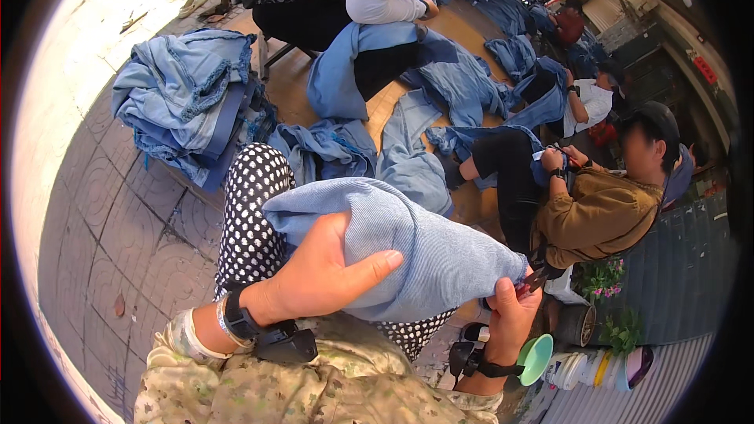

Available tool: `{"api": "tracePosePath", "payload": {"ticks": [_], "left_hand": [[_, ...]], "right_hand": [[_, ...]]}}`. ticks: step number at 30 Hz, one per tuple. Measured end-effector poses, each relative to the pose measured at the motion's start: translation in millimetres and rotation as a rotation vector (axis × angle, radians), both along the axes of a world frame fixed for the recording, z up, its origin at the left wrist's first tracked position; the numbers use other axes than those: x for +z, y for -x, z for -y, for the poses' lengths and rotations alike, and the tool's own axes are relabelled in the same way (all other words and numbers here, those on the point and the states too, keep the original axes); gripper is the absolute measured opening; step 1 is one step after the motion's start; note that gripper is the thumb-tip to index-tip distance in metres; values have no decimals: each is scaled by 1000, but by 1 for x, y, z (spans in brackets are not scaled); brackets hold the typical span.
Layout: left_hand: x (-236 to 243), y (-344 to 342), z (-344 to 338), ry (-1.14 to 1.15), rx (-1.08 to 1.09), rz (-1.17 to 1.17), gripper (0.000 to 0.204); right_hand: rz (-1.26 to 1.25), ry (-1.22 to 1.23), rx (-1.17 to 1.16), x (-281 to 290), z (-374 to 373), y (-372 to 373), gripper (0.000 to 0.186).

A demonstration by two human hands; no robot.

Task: Trim and repair frayed denim fabric on a pair of blue jeans using hand tools.

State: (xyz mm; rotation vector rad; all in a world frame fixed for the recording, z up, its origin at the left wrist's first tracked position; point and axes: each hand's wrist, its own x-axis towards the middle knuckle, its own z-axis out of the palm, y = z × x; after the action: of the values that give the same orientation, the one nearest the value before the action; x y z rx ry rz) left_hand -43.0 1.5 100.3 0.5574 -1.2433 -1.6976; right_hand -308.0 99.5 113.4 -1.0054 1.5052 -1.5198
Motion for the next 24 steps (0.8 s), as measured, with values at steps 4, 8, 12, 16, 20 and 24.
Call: {"api": "tracePosePath", "payload": {"ticks": [4,8,12,16,20,24], "left_hand": [[7,-8,-10,-147,-66,-1,37],[16,-7,-13,-108,-53,-28,34],[22,-6,-14,-172,-82,-118,36],[28,-4,-22,-63,-87,-114,28],[26,-10,-25,-32,-107,-149,27],[25,-33,-18,50,-86,-125,30]], "right_hand": [[-216,32,-13,-11,-4,10,54],[-476,182,-100,-9,-8,0,78],[-488,299,-204,-7,-8,-2,109],[-310,350,-9,-14,-3,-14,118],[-193,215,73,-12,-7,-10,74],[-57,366,-3,19,-8,-44,55]]}}
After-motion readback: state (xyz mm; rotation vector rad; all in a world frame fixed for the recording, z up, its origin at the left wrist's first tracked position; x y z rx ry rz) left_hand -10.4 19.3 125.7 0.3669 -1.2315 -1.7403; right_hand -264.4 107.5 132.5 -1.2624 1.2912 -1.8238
